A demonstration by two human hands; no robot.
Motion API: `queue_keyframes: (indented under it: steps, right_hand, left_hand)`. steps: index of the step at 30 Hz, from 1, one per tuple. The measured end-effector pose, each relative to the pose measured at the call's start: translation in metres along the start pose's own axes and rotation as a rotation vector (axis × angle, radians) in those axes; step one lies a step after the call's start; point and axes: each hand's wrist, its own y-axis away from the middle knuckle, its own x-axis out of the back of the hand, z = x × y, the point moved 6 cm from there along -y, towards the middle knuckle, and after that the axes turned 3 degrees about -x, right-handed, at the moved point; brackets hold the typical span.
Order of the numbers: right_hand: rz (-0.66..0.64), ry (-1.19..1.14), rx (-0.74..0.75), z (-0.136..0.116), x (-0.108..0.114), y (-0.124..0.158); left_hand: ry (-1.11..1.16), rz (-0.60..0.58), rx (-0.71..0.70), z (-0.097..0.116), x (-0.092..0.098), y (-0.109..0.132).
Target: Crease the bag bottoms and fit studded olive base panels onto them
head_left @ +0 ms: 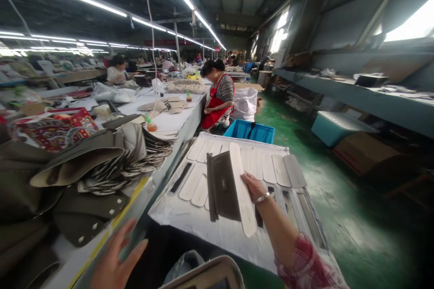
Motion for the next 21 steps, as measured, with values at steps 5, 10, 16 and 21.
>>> queue_keyframes:
  steps: [5,10,16,21]
  right_hand:
    - [-0.535,0.165,-0.044,-0.015,-0.112,0.066]
    - [-0.564,0.475,0.252,-0.036,-0.145,0.109]
    - [-0.474,0.765,0.467,-0.043,-0.139,0.159]
    - [-0.362,1.139,0.694,-0.018,-0.161,0.196]
  left_hand:
    - [-0.195,-0.072,-0.568,0.168,0.013,-0.031]
    - [-0.415,-0.079,-0.424,0.192,0.021,-0.024]
    - [-0.725,0.066,-0.319,0.196,0.038,0.025]
    - [-0.761,0.116,-0.315,0.189,0.034,0.046]
